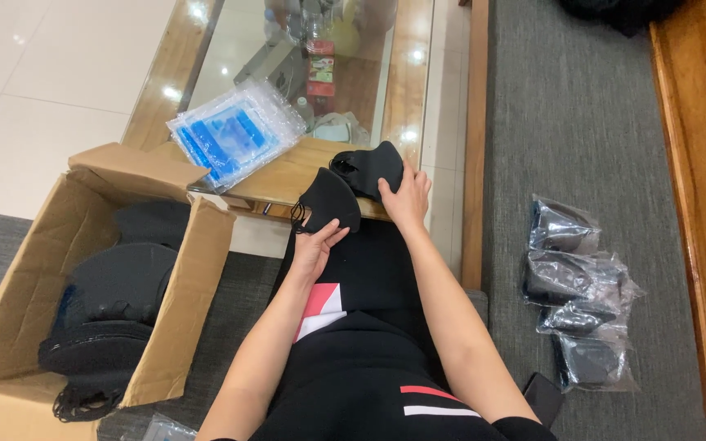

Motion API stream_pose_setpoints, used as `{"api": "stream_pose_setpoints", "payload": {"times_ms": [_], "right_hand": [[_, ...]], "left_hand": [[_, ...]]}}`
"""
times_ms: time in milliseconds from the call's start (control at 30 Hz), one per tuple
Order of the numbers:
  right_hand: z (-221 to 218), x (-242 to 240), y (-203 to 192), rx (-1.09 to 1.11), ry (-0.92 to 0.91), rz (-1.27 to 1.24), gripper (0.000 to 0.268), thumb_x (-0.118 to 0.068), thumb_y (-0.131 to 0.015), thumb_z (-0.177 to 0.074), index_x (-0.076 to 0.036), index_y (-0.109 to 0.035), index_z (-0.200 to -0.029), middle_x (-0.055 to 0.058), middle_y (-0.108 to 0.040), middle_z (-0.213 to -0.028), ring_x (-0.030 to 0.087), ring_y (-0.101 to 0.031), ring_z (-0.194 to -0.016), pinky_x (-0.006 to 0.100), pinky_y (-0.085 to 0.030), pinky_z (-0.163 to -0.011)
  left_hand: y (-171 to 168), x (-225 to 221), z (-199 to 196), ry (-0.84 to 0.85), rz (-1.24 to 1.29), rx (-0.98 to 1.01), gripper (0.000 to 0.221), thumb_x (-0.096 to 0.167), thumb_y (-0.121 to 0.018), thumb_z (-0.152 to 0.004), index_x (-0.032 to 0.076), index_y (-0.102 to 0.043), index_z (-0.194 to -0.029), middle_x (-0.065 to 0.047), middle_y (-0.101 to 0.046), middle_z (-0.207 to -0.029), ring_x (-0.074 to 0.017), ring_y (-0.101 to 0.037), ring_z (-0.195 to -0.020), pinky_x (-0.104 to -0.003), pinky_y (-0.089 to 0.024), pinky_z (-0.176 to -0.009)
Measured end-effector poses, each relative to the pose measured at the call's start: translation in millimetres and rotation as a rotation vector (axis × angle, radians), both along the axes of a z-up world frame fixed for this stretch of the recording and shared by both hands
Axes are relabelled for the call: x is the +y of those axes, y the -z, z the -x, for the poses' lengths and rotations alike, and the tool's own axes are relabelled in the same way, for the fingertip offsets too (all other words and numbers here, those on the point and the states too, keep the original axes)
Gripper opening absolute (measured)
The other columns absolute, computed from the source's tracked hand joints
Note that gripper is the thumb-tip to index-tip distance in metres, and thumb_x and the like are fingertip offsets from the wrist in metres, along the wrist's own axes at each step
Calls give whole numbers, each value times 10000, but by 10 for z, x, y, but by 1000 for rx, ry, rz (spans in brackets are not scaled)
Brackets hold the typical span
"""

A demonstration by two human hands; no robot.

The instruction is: The person is inspecting black face masks and packing them into plastic sleeves and a cardboard box.

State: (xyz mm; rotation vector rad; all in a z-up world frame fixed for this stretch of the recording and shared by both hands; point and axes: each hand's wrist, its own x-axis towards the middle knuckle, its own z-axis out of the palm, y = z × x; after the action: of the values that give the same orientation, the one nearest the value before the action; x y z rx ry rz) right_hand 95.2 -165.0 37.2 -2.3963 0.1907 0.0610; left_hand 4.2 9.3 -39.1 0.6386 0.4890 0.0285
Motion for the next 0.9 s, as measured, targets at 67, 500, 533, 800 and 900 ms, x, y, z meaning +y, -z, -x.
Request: {"api": "stream_pose_setpoints", "payload": {"times_ms": [67,500,533,800,900], "right_hand": [[-7,-14,49,6,1,16,715,-417,-685,-959,-60,-432,-1524,150,-459,-1265,317,-400,-1283,487,-440,-1038],[495,318,-178,-350,-188,-264,482,-259,-694,-984,-81,-563,-1413,149,-610,-1092,309,-607,-1031,413,-539,-887],[527,344,-185,-352,-190,-264,482,-259,-694,-984,-81,-563,-1413,149,-610,-1092,309,-607,-1031,413,-539,-887],[605,420,-121,-434,-283,-153,368,-133,-637,-996,-218,-667,-1353,33,-621,-889,208,-622,-874,322,-557,-765],[593,430,-167,-532,-306,-130,395,-92,-664,-974,-199,-679,-1354,33,-657,-997,220,-633,-960,323,-568,-784]], "left_hand": [[-124,-9,26,10,-11,0,397,-116,-806,-808,60,-744,-1159,-143,-787,-932,-322,-774,-747,-507,-687,-827],[-318,-44,31,52,-109,13,150,-12,-838,-833,33,-762,-953,-109,-781,-834,-295,-763,-659,-486,-703,-711],[-460,-56,58,50,-109,10,150,-12,-838,-833,33,-762,-953,-109,-781,-834,-295,-763,-659,-486,-703,-711],[-796,-80,141,41,-156,-57,83,4,-843,-834,45,-772,-842,-100,-779,-760,-276,-760,-623,-469,-705,-661],[-933,-77,157,74,-194,-74,53,2,-829,-851,35,-789,-861,-113,-784,-765,-284,-760,-619,-460,-699,-649]]}}
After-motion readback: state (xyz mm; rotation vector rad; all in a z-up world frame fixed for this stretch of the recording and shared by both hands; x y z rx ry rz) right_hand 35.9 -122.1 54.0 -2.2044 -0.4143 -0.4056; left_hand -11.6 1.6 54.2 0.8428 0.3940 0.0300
